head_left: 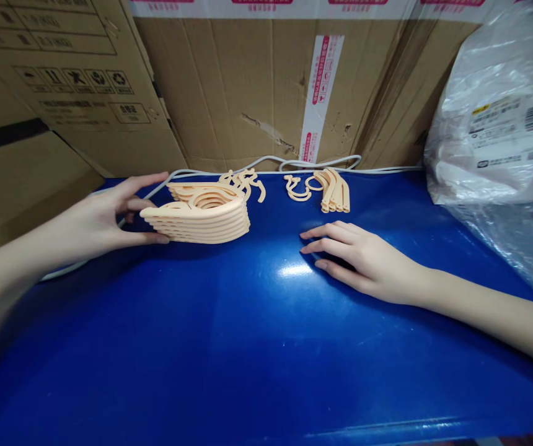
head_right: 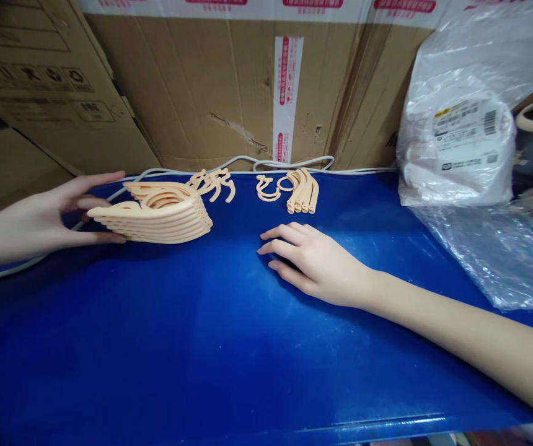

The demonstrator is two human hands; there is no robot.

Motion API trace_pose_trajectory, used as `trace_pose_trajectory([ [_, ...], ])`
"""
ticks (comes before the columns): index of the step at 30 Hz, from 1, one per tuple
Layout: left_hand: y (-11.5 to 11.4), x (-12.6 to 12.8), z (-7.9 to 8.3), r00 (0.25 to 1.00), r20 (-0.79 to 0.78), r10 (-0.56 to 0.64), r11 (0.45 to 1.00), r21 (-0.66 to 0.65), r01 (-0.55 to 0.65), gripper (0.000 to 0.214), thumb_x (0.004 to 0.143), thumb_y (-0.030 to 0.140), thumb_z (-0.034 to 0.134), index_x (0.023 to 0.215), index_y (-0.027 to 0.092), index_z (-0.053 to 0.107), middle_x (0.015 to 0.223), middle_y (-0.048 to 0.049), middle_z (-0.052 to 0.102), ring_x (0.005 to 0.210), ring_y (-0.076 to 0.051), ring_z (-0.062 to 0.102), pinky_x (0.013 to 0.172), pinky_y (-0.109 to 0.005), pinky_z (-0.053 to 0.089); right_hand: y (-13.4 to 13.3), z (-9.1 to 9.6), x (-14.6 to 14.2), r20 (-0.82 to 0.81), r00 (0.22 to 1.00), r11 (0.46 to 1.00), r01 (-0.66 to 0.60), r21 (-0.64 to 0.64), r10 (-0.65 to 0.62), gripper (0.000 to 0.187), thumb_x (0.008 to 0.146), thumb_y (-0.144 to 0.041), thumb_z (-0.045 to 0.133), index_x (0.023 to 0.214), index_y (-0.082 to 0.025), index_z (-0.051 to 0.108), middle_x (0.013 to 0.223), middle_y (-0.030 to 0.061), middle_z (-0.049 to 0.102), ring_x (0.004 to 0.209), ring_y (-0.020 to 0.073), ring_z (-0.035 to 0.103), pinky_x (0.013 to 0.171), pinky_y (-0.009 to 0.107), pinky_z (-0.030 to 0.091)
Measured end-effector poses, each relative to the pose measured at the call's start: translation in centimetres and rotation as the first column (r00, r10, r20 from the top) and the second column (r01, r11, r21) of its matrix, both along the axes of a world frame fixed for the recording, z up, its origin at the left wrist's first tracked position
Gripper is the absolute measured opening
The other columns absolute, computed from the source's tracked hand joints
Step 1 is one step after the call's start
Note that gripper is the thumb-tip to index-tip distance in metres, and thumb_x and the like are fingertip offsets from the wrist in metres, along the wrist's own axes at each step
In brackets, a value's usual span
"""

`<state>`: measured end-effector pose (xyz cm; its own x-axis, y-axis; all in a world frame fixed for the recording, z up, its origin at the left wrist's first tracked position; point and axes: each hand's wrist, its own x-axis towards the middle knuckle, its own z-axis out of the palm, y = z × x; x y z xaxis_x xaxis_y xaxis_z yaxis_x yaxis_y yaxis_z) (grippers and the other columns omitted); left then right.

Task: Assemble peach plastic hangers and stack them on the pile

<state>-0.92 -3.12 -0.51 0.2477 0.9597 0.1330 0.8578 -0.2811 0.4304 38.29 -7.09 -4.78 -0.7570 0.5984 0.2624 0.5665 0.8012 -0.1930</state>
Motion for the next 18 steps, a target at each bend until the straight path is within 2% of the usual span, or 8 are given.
trace_pose_trajectory([
  [4, 0.00, 0.03, -0.04, 1.000, -0.006, -0.008, 1.000, 0.025, 0.008, 0.118, 0.055, 0.083, 0.064, 0.151, 0.027, 0.026, 0.100, -0.0028, 0.073, 0.091, -0.023, 0.062, 0.086, -0.033, 0.050, 0.01, -0.01, 0.02, -0.004, 1.000, 1.000, -0.005, 0.000, 0.005, 0.027, 0.097, -0.027, 0.046, 0.119, -0.022, 0.060, 0.132, 0.0107, 0.058, 0.117, 0.0238, 0.056, 0.097, 0.043, 0.046],
  [8, -0.06, 0.29, -0.13, 1.000, 0.003, -0.004, 1.000, 0.029, 0.004, 0.118, 0.054, 0.081, 0.065, 0.151, 0.026, 0.027, 0.096, -0.0010, 0.073, 0.090, -0.022, 0.063, 0.090, -0.034, 0.050, -0.05, 0.04, 0.01, 0.007, 1.000, 1.000, 0.000, 0.000, 0.000, 0.027, 0.097, -0.027, 0.045, 0.119, -0.021, 0.060, 0.132, 0.0106, 0.057, 0.118, 0.0234, 0.055, 0.098, 0.043, 0.045],
  [18, 0.08, 0.16, -0.60, 1.000, 0.005, -0.030, 0.999, 0.026, 0.030, 0.114, 0.058, 0.077, 0.067, 0.151, 0.026, 0.026, 0.093, 0.0001, 0.072, 0.086, -0.020, 0.066, 0.088, -0.032, 0.052, -0.07, 0.07, 0.02, -0.003, 1.000, 1.000, -0.003, 0.000, 0.003, 0.027, 0.097, -0.027, 0.045, 0.119, -0.022, 0.060, 0.132, 0.0104, 0.058, 0.117, 0.0241, 0.056, 0.097, 0.045, 0.046],
])
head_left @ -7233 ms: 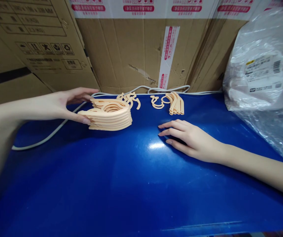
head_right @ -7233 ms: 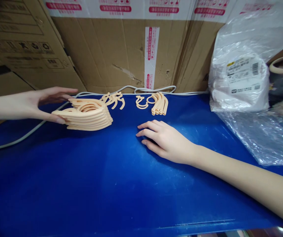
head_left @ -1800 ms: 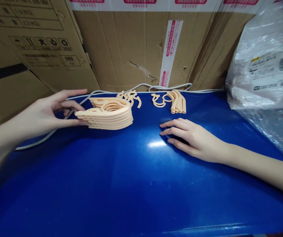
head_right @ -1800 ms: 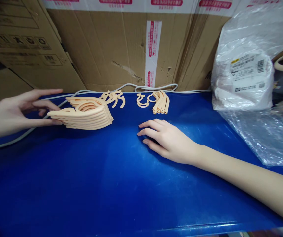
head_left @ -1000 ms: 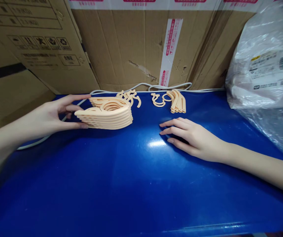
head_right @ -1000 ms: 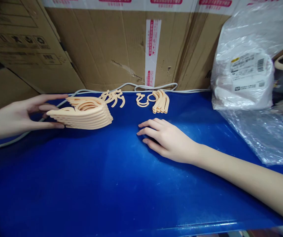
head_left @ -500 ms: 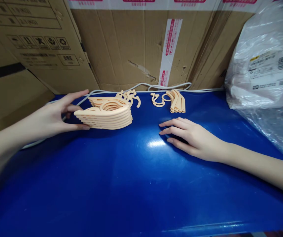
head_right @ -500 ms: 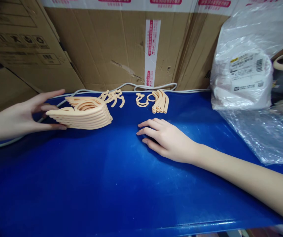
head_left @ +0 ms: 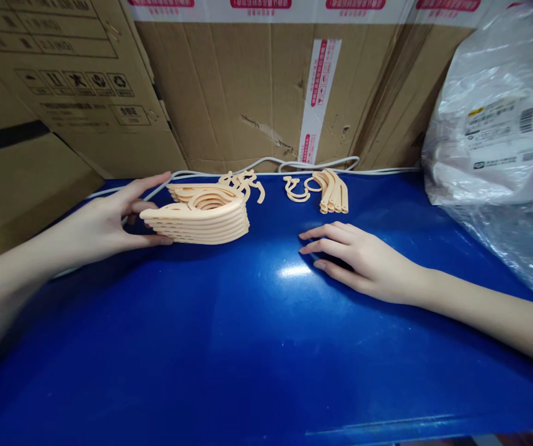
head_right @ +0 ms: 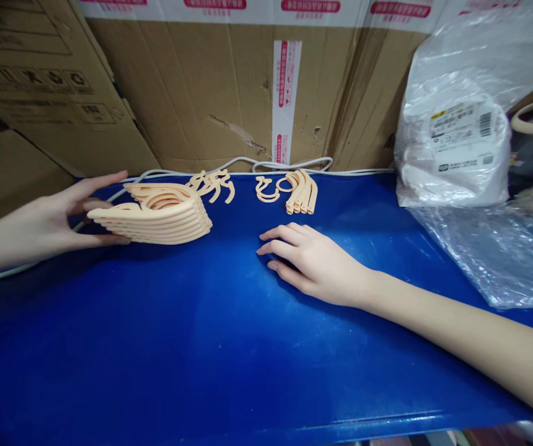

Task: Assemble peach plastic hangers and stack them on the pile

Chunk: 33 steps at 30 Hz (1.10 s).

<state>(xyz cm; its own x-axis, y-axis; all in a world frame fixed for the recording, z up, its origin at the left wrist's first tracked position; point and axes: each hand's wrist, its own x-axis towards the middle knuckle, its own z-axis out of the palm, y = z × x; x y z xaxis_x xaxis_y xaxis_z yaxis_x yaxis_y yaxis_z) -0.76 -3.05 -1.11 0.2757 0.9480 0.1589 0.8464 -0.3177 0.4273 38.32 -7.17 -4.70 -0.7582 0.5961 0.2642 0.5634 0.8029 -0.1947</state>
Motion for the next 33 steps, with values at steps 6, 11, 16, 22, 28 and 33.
trace_pose_trajectory([
  [6, 0.0, -0.1, -0.1, 1.000, 0.020, -0.016, 1.000, -0.008, 0.017, 0.111, 0.061, 0.075, 0.068, 0.151, 0.025, 0.026, 0.093, -0.0010, 0.072, 0.085, -0.020, 0.066, 0.086, -0.031, 0.053, 0.0, 0.0, 0.0, 0.008, 1.000, 1.000, 0.002, 0.004, -0.002, 0.026, 0.098, -0.027, 0.044, 0.119, -0.022, 0.059, 0.132, 0.0102, 0.057, 0.118, 0.0234, 0.055, 0.097, 0.044, 0.046],
  [11, -0.2, -0.2, 0.2, 1.000, 0.013, -0.014, 0.999, -0.034, 0.015, 0.114, 0.059, 0.072, 0.071, 0.152, 0.028, 0.023, 0.100, -0.0009, 0.073, 0.092, -0.021, 0.066, 0.091, -0.033, 0.052, 0.0, 0.1, 0.0, 0.018, 1.000, 1.000, 0.002, 0.001, -0.002, 0.027, 0.098, -0.027, 0.044, 0.119, -0.021, 0.059, 0.132, 0.0099, 0.057, 0.117, 0.0226, 0.055, 0.098, 0.043, 0.045],
  [16, -0.3, -0.1, 0.4, 0.998, 0.054, -0.016, 0.997, -0.077, 0.020, 0.112, 0.060, 0.071, 0.071, 0.152, 0.029, 0.024, 0.104, -0.0017, 0.073, 0.095, -0.022, 0.065, 0.090, -0.033, 0.052, -0.1, 0.0, -0.1, 0.021, 1.000, 1.000, 0.001, 0.003, -0.001, 0.027, 0.099, -0.028, 0.043, 0.119, -0.021, 0.059, 0.132, 0.0097, 0.056, 0.118, 0.0223, 0.054, 0.098, 0.042, 0.045],
  [22, -0.3, -0.2, 0.4, 1.000, 0.022, -0.017, 0.998, -0.059, 0.018, 0.109, 0.063, 0.078, 0.064, 0.151, 0.025, 0.027, 0.101, -0.0017, 0.072, 0.093, -0.021, 0.063, 0.089, -0.032, 0.051, 0.0, 0.0, -0.1, 0.026, 1.000, 1.000, 0.007, 0.000, -0.007, 0.027, 0.099, -0.028, 0.043, 0.119, -0.021, 0.059, 0.132, 0.0089, 0.056, 0.118, 0.0213, 0.054, 0.099, 0.041, 0.044],
  [28, -0.6, 0.0, 0.6, 1.000, 0.028, -0.012, 0.998, -0.066, 0.014, 0.105, 0.065, 0.077, 0.065, 0.150, 0.029, 0.026, 0.104, 0.0033, 0.071, 0.093, -0.016, 0.061, 0.090, -0.029, 0.048, 0.0, 0.0, -0.1, 0.022, 1.000, 1.000, 0.009, 0.001, -0.009, 0.028, 0.099, -0.029, 0.042, 0.120, -0.021, 0.059, 0.133, 0.0089, 0.056, 0.117, 0.0214, 0.054, 0.098, 0.041, 0.044],
  [33, -0.6, -0.6, 1.4, 0.996, -0.085, -0.012, 1.000, 0.014, 0.013, 0.108, 0.061, 0.079, 0.064, 0.148, 0.025, 0.029, 0.089, 0.0049, 0.071, 0.072, -0.008, 0.053, 0.075, -0.023, 0.047, -0.1, 0.0, -0.1, 0.020, 1.000, 1.000, 0.007, 0.002, -0.007, 0.027, 0.099, -0.028, 0.043, 0.119, -0.021, 0.059, 0.132, 0.0092, 0.056, 0.118, 0.0215, 0.054, 0.098, 0.041, 0.044],
])
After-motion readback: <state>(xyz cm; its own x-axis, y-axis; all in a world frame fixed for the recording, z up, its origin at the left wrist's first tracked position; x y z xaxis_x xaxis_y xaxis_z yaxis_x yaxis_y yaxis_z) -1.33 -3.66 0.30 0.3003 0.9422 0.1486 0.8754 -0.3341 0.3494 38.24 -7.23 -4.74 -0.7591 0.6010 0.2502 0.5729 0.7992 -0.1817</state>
